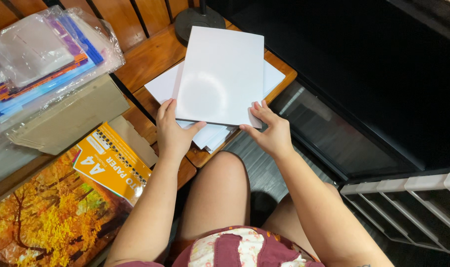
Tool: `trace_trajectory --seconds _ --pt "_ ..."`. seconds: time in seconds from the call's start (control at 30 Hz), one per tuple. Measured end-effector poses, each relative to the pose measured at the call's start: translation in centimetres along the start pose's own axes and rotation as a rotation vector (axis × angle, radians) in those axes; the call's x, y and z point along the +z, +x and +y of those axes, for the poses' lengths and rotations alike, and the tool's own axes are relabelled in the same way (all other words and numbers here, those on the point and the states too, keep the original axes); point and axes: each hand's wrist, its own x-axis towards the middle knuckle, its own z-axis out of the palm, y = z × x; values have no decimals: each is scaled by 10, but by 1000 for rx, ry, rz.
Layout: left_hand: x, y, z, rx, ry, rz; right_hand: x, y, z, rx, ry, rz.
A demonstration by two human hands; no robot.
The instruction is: The person repeatedly picks up small stacks of white paper from a wooden bench and places them onto a larger stack on a black shelf. The person handles the papers by hand, moving them between the bench and the shelf in a repetitive cycle.
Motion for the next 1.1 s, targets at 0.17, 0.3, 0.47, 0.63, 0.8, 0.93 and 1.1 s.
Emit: trace_trajectory --seconds 0.17,0.3,0.47,0.63,0.8,0.93,1.1 --pt "1 -1 1 -2 9 -1 -2 -1 -5 -10 -2 6" --pt "2 0 -1 -6 11 -6 -3 -2 -9 -36 -24 6" --pt "2 0 -1 0 18 -6 -1 -4 -7 -46 -59 11" --pt "1 -1 1 17 -3 12 8 -5 10 -103 -124 45" --pt "2 1 -5 53 -53 51 10 -5 14 -84 -135 66" --pt "3 3 -8 54 -100 70 11 -5 13 -66 -131 68" --pt "-2 0 -1 2 -149 44 10 -5 14 -67 -108 73"
